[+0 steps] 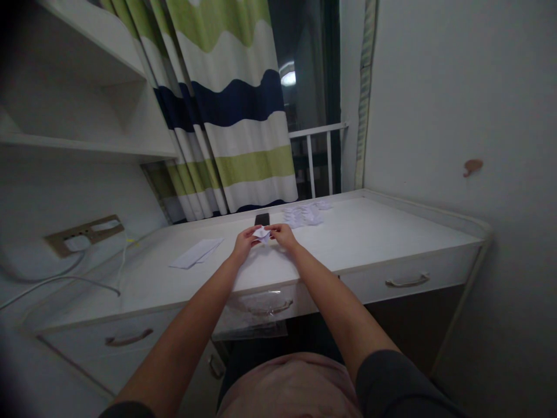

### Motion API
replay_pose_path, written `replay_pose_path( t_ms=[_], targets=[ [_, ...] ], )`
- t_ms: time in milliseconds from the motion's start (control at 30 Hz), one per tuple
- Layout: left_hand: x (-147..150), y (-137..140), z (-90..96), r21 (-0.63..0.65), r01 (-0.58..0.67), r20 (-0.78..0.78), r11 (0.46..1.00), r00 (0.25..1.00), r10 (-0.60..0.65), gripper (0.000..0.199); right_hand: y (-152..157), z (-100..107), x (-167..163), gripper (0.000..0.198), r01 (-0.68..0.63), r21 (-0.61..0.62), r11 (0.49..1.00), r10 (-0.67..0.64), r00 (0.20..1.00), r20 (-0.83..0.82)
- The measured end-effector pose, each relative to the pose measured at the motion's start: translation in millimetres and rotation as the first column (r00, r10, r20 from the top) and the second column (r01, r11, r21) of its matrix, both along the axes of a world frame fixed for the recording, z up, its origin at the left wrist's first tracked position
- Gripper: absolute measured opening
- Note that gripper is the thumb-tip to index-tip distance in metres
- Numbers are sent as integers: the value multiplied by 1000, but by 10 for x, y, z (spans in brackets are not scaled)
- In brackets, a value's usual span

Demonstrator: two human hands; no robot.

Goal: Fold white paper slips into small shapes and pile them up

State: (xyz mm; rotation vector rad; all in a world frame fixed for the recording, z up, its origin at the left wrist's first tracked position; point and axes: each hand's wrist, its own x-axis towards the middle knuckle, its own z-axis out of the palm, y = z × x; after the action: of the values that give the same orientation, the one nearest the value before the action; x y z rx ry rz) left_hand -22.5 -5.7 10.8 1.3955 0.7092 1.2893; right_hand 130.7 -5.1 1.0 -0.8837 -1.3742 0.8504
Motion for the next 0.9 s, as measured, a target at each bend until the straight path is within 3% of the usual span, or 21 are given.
replay_pose_path(
  t_ms=[233,900],
  targets=[
    [-28,-38,17,-11,77,37,997,996,-76,31,-12,2,15,19,-5,-1,1000,5,1000,-28],
    [-7,34,-24,16,-61,-6,998,998,61,39,-34,0,9,21,-40,53,998,37,998,56]
  ],
)
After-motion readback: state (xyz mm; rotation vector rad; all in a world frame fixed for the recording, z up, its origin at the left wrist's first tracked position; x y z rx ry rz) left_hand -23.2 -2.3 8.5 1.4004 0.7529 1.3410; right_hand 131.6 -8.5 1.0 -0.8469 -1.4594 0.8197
